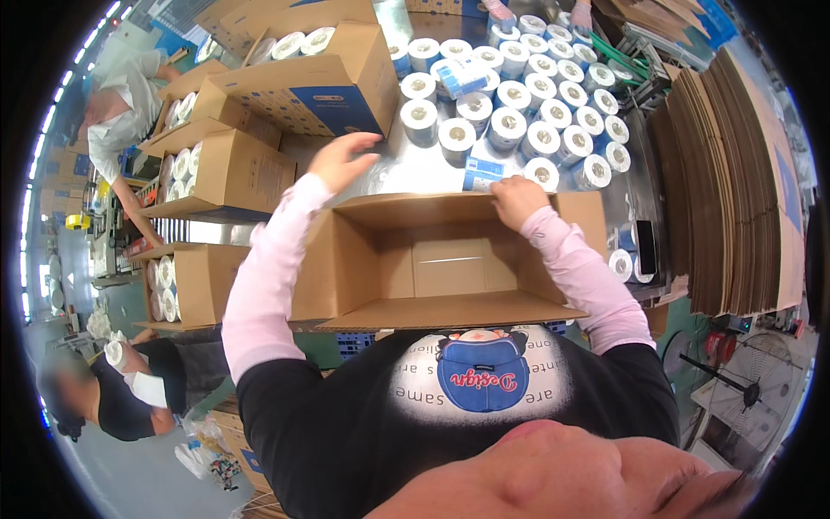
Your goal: The person assembles cardboard boxes and fills them with plastic-wrapped rolls, handling them by hand before closing the boxes.
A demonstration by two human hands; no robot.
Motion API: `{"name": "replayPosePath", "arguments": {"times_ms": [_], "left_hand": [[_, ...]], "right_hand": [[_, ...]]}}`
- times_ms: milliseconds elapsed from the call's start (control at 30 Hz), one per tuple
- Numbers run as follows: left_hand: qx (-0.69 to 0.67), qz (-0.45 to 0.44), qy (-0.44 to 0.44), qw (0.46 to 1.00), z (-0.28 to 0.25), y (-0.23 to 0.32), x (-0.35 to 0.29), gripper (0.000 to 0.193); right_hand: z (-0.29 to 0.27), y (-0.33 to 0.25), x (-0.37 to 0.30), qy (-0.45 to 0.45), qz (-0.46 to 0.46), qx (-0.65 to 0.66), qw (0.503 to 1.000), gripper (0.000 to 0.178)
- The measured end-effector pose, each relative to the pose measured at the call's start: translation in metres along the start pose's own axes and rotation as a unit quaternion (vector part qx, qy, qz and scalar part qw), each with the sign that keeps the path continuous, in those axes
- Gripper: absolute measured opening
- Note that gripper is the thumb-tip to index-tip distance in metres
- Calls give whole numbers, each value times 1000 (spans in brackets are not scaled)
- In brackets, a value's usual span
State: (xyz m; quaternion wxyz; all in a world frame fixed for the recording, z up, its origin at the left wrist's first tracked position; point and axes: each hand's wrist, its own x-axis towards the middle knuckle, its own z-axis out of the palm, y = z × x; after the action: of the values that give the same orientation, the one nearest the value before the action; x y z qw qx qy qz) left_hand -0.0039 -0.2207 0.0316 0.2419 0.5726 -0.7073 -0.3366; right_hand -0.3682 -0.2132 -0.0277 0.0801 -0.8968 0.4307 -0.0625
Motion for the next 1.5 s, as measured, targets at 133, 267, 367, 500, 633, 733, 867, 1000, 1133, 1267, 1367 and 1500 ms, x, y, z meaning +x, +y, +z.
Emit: {"name": "replayPosePath", "arguments": {"times_ms": [133,267,367,500,633,733,867,1000,1133,1267,1367,1500], "left_hand": [[177,29,-200,963,95,-5,83,37],[117,-100,-261,953,236,-43,148,85],[293,-174,-278,898,317,7,160,92],[390,-77,-252,882,331,-11,174,80],[421,3,-237,876,331,-24,187,71],[267,-54,-287,918,319,-26,201,59],[417,-68,-101,901,277,2,209,39],[409,-266,-107,866,280,-43,216,35],[508,-172,-90,839,289,-83,208,33],[234,-195,-151,940,237,-40,227,37],[-118,-201,-58,971,178,-6,223,29],[-458,139,-143,866,106,84,139,35]], "right_hand": [[25,-26,3,41,4,-10,999,5],[11,-39,5,81,-25,47,995,15],[-8,-20,-15,51,-39,170,983,20],[-16,63,-36,195,111,426,877,23],[8,196,-2,112,169,213,956,35],[55,226,33,-166,98,59,980,64],[93,228,57,-280,105,-43,953,75],[103,222,66,-192,162,-9,968,52],[113,203,54,-165,220,-16,961,43],[109,202,22,-167,282,18,944,44],[95,219,-4,-89,354,110,924,52],[39,273,-29,209,334,668,631,42]]}}
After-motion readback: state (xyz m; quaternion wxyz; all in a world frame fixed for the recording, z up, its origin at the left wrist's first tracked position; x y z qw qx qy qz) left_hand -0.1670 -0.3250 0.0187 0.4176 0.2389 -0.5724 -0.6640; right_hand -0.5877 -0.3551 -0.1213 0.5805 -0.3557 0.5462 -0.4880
